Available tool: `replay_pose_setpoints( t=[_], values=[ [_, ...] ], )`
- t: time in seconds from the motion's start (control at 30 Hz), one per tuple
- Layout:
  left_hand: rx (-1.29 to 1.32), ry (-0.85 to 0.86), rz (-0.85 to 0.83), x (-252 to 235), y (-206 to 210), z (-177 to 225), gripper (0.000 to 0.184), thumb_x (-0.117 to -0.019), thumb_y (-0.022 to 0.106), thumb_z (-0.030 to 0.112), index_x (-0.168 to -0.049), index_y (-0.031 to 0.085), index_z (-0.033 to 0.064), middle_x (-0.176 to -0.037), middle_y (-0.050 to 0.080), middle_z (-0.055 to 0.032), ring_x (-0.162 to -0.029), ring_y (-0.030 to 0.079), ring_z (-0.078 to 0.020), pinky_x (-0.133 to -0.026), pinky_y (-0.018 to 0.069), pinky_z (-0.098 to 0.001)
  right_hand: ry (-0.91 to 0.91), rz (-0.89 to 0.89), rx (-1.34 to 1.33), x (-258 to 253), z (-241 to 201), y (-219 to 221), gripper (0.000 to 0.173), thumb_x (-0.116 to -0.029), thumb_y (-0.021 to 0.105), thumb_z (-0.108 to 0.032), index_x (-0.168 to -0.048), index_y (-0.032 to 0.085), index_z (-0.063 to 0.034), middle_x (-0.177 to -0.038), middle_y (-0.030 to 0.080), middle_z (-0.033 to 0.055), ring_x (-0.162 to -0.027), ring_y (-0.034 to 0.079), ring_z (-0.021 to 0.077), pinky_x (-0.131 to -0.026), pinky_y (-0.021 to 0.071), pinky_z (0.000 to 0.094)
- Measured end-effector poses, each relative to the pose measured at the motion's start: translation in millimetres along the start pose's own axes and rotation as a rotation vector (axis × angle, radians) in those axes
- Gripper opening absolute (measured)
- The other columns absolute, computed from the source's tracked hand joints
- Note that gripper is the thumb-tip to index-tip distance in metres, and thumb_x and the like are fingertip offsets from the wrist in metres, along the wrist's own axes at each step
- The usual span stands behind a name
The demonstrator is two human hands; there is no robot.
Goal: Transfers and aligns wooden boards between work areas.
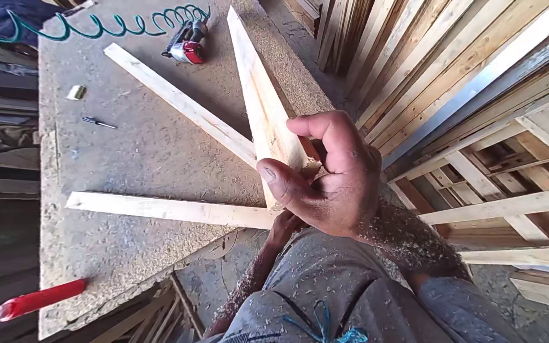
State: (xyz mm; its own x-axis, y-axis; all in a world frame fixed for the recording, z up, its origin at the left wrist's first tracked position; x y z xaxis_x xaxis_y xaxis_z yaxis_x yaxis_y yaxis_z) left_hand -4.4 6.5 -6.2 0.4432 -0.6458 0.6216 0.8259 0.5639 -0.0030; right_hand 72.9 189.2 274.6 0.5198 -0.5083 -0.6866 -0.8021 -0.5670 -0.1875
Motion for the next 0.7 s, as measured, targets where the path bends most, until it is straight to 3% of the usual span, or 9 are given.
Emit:
replay_pose_setpoints(
  t=[0.13, 0.23, 0.27, 0.33, 0.37, 0.4, 0.5, 0.57, 0.7],
  values=[
    [0.043, 0.043, -0.016, -7.2, -5.1, -22.1, 0.029, -0.107, 0.054, 0.023, -0.117, 0.063, -0.0025, -0.097, 0.076, -0.0125, -0.081, 0.074, -0.019, -0.073, 0.062, -0.0343, 0.132, 0.004, -0.053, 40.8, 32.4, -15.7, 0.042, -0.0992, 0.061, -0.029, -0.124, 0.057, 0.0044, -0.081, 0.067, 0.0004, -0.064, 0.062, 0.001, -0.056, 0.0562, 0.0208],
    [0.06, 0.036, 0.011, -6.2, -12.0, -22.6, 0.031, -0.1071, 0.054, 0.025, -0.118, 0.063, -0.0026, -0.099, 0.076, -0.0136, -0.084, 0.075, -0.0214, -0.076, 0.0626, -0.0375, 0.407, 0.08, -0.076, 100.5, 79.3, -28.4, 0.043, -0.0999, 0.049, -0.016, -0.133, 0.055, 0.0102, -0.114, 0.07, 0.0126, -0.093, 0.071, 0.0094, -0.08, 0.0623, 0.0281],
    [0.066, 0.034, 0.022, -6.2, -14.7, -24.4, 0.031, -0.1071, 0.054, 0.025, -0.119, 0.063, -0.0022, -0.099, 0.076, -0.0134, -0.085, 0.075, -0.0214, -0.077, 0.0625, -0.0379, 0.553, 0.108, -0.054, 120.4, 99.2, -28.2, 0.042, -0.1001, 0.046, -0.014, -0.134, 0.057, 0.0082, -0.118, 0.07, 0.0123, -0.096, 0.071, 0.0097, -0.08, 0.0619, 0.0283],
    [0.084, 0.014, 0.039, -6.5, -16.8, -32.0, 0.032, -0.1071, 0.054, 0.027, -0.119, 0.063, -0.0015, -0.1, 0.076, -0.0131, -0.085, 0.074, -0.0213, -0.077, 0.0621, -0.0379, 0.814, 0.117, 0.082, 152.9, 144.6, -22.5, 0.039, -0.1039, 0.045, -0.02, -0.133, 0.06, 0.0009, -0.109, 0.071, 0.0108, -0.077, 0.07, 0.0118, -0.06, 0.0608, 0.0319],
    [0.085, 0.001, 0.035, -5.9, -17.6, -36.0, 0.033, -0.1072, 0.054, 0.028, -0.121, 0.062, -0.0012, -0.1, 0.075, -0.0128, -0.084, 0.074, -0.0209, -0.077, 0.0619, -0.0376, 0.886, 0.084, 0.153, 165.9, 170.4, -17.2, 0.038, -0.1056, 0.045, -0.024, -0.132, 0.06, -0.001, -0.103, 0.07, 0.0113, -0.068, 0.067, 0.0146, -0.056, 0.0588, 0.0352],
    [0.077, -0.007, 0.025, -4.9, -18.3, -39.6, 0.034, -0.107, 0.055, 0.029, -0.121, 0.062, -0.0011, -0.1, 0.075, -0.0127, -0.084, 0.074, -0.0202, -0.077, 0.0615, -0.0374, 0.928, 0.012, 0.225, 176.1, 196.5, -11.4, 0.04, -0.1067, 0.045, -0.028, -0.133, 0.058, -0.0013, -0.102, 0.069, 0.0137, -0.068, 0.067, 0.0186, -0.058, 0.0586, 0.0394],
    [0.006, -0.01, -0.017, -2.5, -17.1, -47.3, 0.038, -0.1054, 0.057, 0.032, -0.123, 0.062, -0.0015, -0.101, 0.074, -0.0127, -0.083, 0.072, -0.0193, -0.078, 0.0598, -0.0383, 1.04, -0.352, 0.499, 192.4, 264.1, -3.7, 0.063, -0.1068, 0.047, -0.045, -0.148, 0.042, 0.0019, -0.124, 0.064, 0.0284, -0.101, 0.07, 0.0392, -0.089, 0.057, 0.0571],
    [-0.073, -0.029, -0.051, 0.6, -20.4, -55.6, 0.043, -0.1053, 0.057, 0.035, -0.125, 0.063, -0.003, -0.106, 0.072, -0.0163, -0.09, 0.072, -0.0236, -0.085, 0.0585, -0.0443, 1.088, -0.494, 0.595, 204.6, 281.9, -7.6, 0.07, -0.1064, 0.046, -0.051, -0.148, 0.042, 0.0049, -0.131, 0.06, 0.0332, -0.114, 0.064, 0.0462, -0.099, 0.05, 0.0626],
    [-0.224, -0.078, 0.004, 1.1, -38.0, -84.0, 0.048, -0.1049, 0.054, 0.042, -0.119, 0.068, -0.002, -0.109, 0.073, -0.0185, -0.102, 0.071, -0.0296, -0.098, 0.0539, -0.0537, 1.064, -0.681, 0.553, 247.9, 283.3, -34.4, 0.054, -0.1061, 0.052, -0.043, -0.134, 0.059, 0.0017, -0.118, 0.068, 0.0263, -0.1, 0.071, 0.0411, -0.089, 0.0562, 0.0624]
  ],
)
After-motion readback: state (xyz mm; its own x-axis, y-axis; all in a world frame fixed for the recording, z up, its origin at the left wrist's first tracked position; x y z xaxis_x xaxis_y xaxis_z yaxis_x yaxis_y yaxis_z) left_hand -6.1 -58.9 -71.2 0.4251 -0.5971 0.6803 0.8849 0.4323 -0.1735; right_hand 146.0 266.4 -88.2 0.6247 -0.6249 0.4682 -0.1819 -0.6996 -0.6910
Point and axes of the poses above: each hand's wrist, its own x-axis away from the middle knuckle, its own y-axis out of the palm, z = x × y, the point moved 1 cm from there along -x, towards the middle knuckle
